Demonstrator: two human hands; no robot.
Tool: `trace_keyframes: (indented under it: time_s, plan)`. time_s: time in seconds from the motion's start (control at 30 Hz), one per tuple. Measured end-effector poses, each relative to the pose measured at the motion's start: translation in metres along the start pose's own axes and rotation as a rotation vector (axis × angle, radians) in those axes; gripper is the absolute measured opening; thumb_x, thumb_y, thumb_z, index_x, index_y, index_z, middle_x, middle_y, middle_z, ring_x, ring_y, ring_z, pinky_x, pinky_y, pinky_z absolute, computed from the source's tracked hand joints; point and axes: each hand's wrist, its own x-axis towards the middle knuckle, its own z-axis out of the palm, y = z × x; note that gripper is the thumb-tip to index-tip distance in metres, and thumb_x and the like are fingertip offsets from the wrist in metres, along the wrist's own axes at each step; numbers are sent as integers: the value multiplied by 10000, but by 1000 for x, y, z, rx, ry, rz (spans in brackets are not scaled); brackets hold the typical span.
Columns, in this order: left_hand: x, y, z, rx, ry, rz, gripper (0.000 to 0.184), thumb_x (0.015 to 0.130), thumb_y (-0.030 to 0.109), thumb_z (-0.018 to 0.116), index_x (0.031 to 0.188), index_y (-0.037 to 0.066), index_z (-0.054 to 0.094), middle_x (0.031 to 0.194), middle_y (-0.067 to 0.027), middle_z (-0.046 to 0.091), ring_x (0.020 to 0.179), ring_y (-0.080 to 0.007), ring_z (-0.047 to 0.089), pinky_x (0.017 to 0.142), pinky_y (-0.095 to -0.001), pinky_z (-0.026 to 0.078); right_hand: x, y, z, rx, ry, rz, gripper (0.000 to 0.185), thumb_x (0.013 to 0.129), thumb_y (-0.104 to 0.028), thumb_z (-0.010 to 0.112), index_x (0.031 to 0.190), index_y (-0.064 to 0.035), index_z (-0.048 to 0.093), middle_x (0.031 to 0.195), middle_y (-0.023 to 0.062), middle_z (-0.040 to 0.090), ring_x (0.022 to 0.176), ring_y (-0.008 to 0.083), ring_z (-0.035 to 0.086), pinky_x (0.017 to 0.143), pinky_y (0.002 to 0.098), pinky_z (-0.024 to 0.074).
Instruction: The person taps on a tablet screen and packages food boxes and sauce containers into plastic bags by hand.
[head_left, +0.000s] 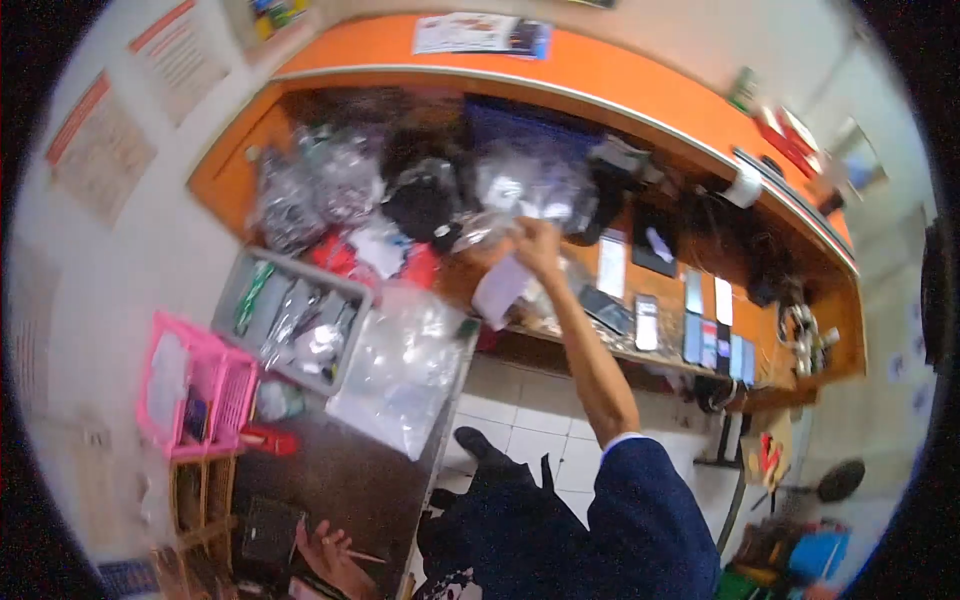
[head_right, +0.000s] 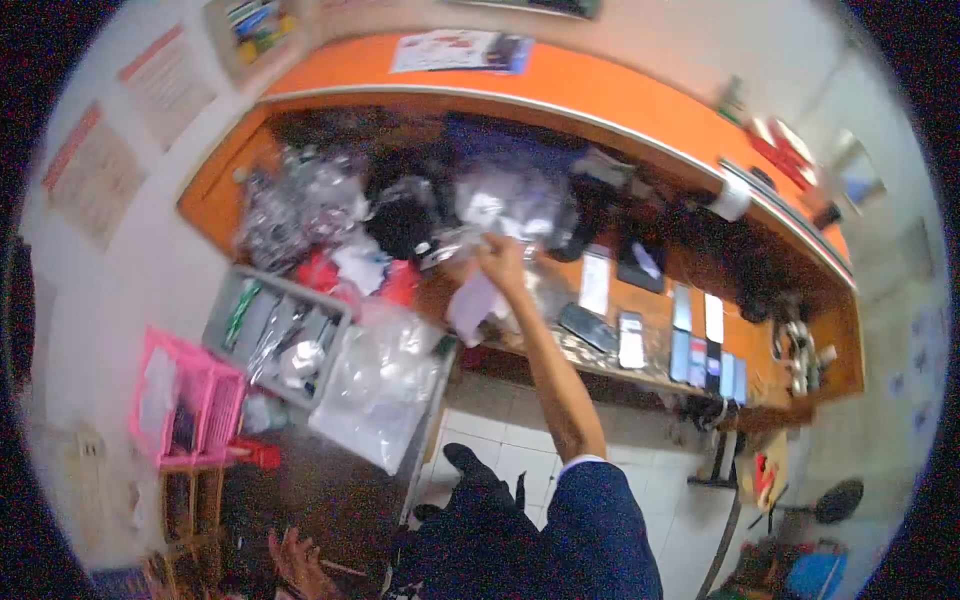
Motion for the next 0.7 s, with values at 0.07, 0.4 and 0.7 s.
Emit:
trace_keyframes:
  time_s: [0.07,0.4,0.7]
  plan:
    - [3,0,12,12,35,-65,581,963,225,623,1444,22,370,1132,-124,615,932,-176,629,774,-299,536,12,39,23,125,52,-8,324,837,-207,751,1018,57,708,816,90,713,730,106,596,651,302,482]
    - [-3,-40,12,-77,119,-128,576,944,227,657,1428,34,412,1077,-101,661,817,-144,658,666,-241,544,27,147,31,239,96,-22,266,907,-243,696,786,-13,641,690,-48,535,650,70,465,579,266,386]
    - [-13,-76,-6,-134,67,-238,590,908,225,702,1412,86,429,1132,-149,653,934,-220,660,815,-348,562,30,213,-3,-526,-75,-202,312,927,-255,615,1090,9,644,966,102,676,866,185,623,730,318,488]
